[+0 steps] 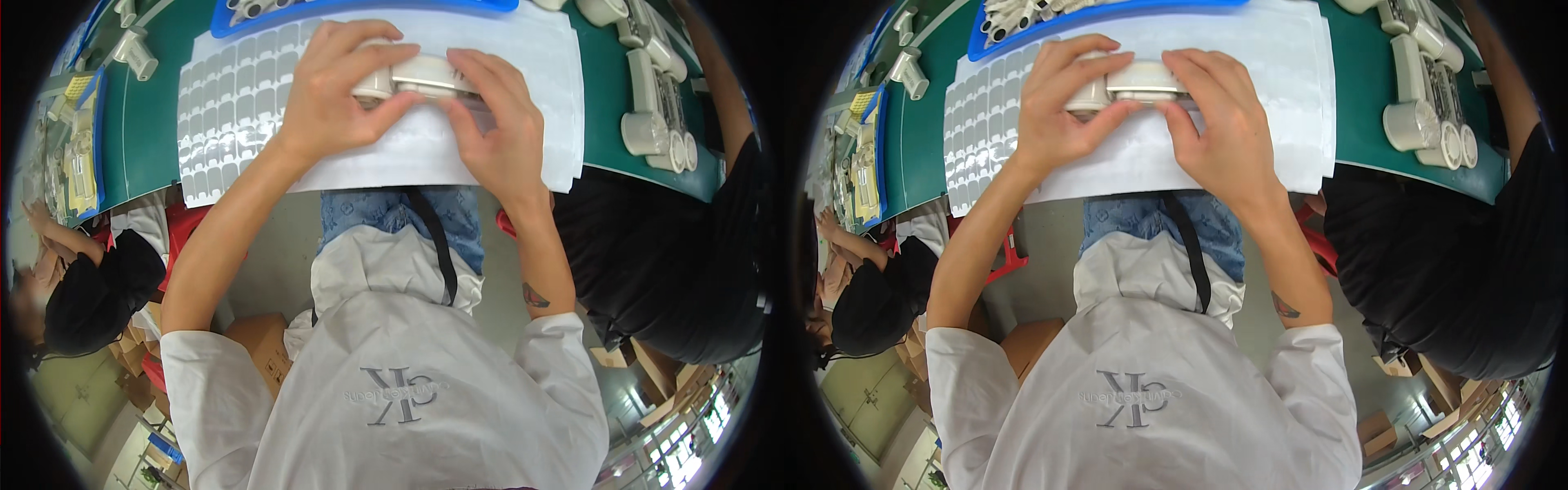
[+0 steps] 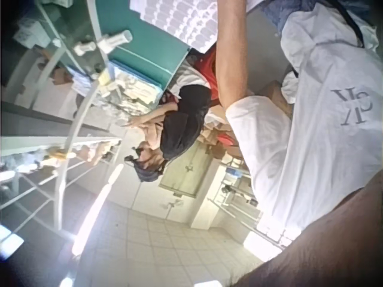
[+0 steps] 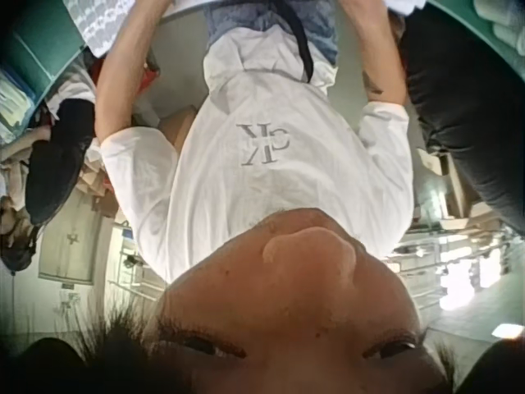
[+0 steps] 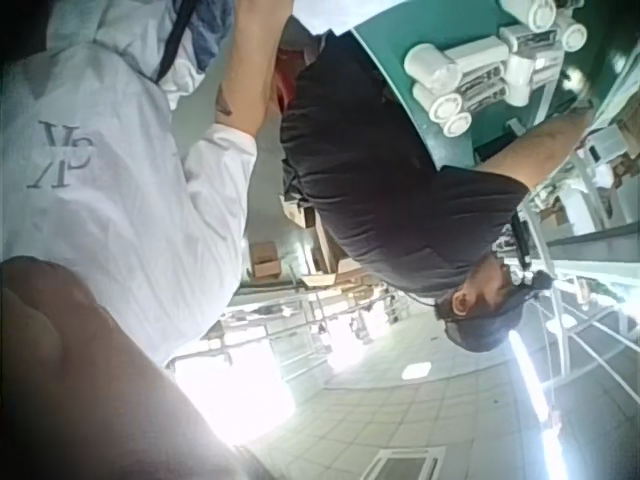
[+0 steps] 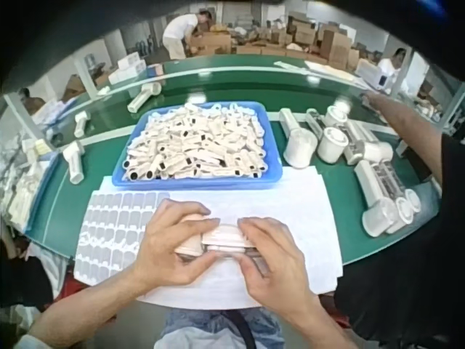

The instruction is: The person assembles small white electronic devices by inserting a cylindrical component into a rectangular housing. They then attach a circular cap to the device and place the finished unit on the table. The process is repeated continuously with components from a blue tray.

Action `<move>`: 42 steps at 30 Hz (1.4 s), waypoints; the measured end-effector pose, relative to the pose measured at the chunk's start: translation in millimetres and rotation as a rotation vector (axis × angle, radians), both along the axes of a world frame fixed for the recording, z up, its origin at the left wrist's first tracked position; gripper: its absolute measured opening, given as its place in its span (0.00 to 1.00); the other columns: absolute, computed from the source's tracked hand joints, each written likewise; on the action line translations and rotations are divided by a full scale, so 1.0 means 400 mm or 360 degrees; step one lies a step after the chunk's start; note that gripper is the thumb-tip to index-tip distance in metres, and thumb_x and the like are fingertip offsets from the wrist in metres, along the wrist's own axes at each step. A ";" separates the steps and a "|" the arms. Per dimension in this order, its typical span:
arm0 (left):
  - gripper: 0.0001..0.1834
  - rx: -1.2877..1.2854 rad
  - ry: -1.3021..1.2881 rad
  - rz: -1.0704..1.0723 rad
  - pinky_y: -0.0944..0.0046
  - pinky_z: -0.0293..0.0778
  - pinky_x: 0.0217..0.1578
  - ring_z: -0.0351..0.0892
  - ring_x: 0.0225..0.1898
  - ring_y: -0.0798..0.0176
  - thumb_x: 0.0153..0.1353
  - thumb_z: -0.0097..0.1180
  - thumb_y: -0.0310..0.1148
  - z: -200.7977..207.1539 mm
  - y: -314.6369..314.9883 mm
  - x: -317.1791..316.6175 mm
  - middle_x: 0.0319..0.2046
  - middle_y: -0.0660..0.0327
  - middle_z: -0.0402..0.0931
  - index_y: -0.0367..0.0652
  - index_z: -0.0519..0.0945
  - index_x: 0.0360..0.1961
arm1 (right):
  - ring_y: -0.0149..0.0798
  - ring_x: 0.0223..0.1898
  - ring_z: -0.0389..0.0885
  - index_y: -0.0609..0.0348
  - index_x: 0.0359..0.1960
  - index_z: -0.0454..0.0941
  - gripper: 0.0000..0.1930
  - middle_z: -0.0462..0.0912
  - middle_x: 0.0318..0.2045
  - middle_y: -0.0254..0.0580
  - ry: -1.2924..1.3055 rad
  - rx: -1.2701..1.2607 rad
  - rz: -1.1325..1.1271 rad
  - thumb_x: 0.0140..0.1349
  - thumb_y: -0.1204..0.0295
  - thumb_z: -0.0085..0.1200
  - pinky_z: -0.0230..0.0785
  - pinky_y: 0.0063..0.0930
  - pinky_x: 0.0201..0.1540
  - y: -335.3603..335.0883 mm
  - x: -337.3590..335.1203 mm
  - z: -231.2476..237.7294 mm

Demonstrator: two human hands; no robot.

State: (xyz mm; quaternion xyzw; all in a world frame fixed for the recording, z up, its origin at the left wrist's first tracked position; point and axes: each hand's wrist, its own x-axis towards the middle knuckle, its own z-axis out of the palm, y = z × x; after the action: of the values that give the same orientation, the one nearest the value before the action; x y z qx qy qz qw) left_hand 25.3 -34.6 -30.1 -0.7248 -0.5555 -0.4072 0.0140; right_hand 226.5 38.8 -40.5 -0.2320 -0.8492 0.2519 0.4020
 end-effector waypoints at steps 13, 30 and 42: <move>0.21 -0.0020 -0.0336 0.0057 0.63 0.74 0.49 0.80 0.47 0.57 0.47 0.73 0.31 0.065 -0.024 -0.028 0.46 0.56 0.80 0.40 0.84 0.44 | 0.41 0.56 0.76 0.56 0.60 0.73 0.28 0.74 0.57 0.41 0.0287 -0.0485 0.0134 0.55 0.77 0.63 0.70 0.37 0.57 0.033 -0.002 0.073; 0.36 0.0086 -0.1698 0.0178 0.61 0.80 0.40 0.83 0.38 0.59 0.72 0.39 0.55 0.091 -0.271 -0.095 0.37 0.47 0.81 0.24 0.67 0.57 | 0.43 0.33 0.82 0.62 0.45 0.82 0.15 0.84 0.33 0.48 -0.0529 -0.0221 0.0407 0.61 0.66 0.58 0.73 0.34 0.38 0.065 -0.285 0.169; 0.46 0.0252 -0.2025 0.0228 0.62 0.79 0.39 0.83 0.35 0.58 0.69 0.32 0.65 0.078 -0.249 -0.090 0.35 0.48 0.81 0.24 0.59 0.64 | 0.51 0.35 0.80 0.61 0.48 0.80 0.14 0.79 0.34 0.47 -0.0760 0.0159 0.0248 0.61 0.70 0.56 0.73 0.42 0.39 0.061 -0.343 0.070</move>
State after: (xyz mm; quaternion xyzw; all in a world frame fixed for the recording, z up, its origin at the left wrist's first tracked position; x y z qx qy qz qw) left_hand -10.8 -134.1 1.1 -0.2996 -0.4706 -0.7953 -0.2373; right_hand 89.4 63.4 -12.6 -0.1986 -0.9467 0.1778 0.1806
